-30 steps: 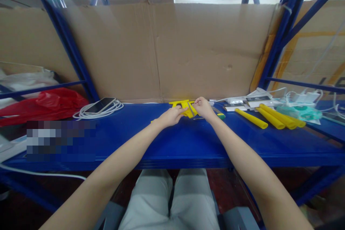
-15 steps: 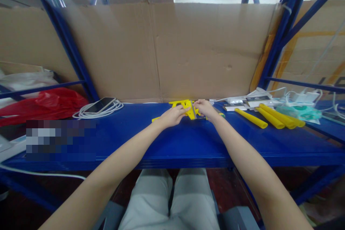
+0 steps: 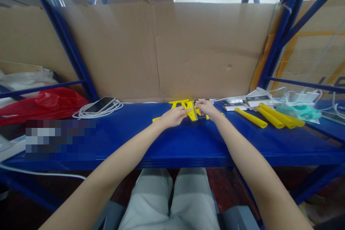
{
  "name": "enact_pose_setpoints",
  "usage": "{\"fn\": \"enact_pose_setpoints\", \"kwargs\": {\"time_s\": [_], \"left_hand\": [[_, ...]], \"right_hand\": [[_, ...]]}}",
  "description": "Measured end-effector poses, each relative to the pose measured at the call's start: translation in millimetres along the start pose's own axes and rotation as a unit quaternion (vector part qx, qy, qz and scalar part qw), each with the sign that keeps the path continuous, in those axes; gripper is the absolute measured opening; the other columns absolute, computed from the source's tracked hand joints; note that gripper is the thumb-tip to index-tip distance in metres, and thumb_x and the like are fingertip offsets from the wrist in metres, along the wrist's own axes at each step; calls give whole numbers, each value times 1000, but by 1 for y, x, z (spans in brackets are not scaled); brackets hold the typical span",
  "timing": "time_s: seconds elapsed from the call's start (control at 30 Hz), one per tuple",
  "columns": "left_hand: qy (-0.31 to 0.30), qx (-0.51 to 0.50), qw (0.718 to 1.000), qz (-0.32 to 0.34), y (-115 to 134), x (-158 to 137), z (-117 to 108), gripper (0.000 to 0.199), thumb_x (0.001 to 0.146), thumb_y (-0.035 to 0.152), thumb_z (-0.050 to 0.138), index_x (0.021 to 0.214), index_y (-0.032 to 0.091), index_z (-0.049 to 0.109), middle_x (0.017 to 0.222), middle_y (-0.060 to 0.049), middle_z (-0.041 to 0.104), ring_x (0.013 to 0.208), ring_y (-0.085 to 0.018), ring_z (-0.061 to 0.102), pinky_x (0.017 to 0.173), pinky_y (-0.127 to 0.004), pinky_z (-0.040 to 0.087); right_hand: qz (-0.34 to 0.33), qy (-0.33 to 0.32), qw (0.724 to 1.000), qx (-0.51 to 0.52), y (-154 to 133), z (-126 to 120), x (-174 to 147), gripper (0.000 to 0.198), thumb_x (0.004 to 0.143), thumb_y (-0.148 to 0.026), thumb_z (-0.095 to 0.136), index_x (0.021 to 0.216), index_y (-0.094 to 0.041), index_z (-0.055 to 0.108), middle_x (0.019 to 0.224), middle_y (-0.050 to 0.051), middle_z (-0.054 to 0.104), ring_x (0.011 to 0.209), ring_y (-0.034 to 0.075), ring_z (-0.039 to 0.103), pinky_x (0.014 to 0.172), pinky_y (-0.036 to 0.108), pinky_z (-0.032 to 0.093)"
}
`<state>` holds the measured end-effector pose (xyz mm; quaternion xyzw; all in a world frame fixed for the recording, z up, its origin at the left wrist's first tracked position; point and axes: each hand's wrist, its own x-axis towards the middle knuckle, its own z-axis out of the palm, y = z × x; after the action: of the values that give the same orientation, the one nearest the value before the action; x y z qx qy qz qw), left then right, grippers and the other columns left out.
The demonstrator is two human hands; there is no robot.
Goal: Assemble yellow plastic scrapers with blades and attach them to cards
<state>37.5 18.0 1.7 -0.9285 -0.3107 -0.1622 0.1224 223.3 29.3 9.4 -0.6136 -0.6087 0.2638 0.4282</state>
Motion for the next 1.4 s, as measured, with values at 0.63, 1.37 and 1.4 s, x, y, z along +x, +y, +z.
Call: {"fn": "enact_pose_setpoints", "kwargs": {"time_s": [0.63,1.37,1.4], "left_hand": [[-31,12,999,-19,0,1,2,42,87,19,43,129,18,50,118,-10,59,109,-21,55,91,-33,45],[-31,10,999,-19,1,1,3,39,86,19,46,125,18,53,115,-11,61,106,-22,57,89,-34,46],[-31,9,999,-18,1,1,3,39,87,19,46,125,18,54,114,-11,61,105,-22,58,89,-34,46]], "right_hand": [[68,-32,887,-455,42,-29,24,50,81,-19,39,127,-32,55,141,4,42,129,34,34,101,59,27],[56,9,917,-394,38,-27,27,11,65,-16,59,66,-20,69,88,11,67,100,29,58,83,43,46],[53,18,919,-391,38,-27,26,11,65,-16,59,65,-19,69,88,11,67,101,30,57,84,44,45]]}}
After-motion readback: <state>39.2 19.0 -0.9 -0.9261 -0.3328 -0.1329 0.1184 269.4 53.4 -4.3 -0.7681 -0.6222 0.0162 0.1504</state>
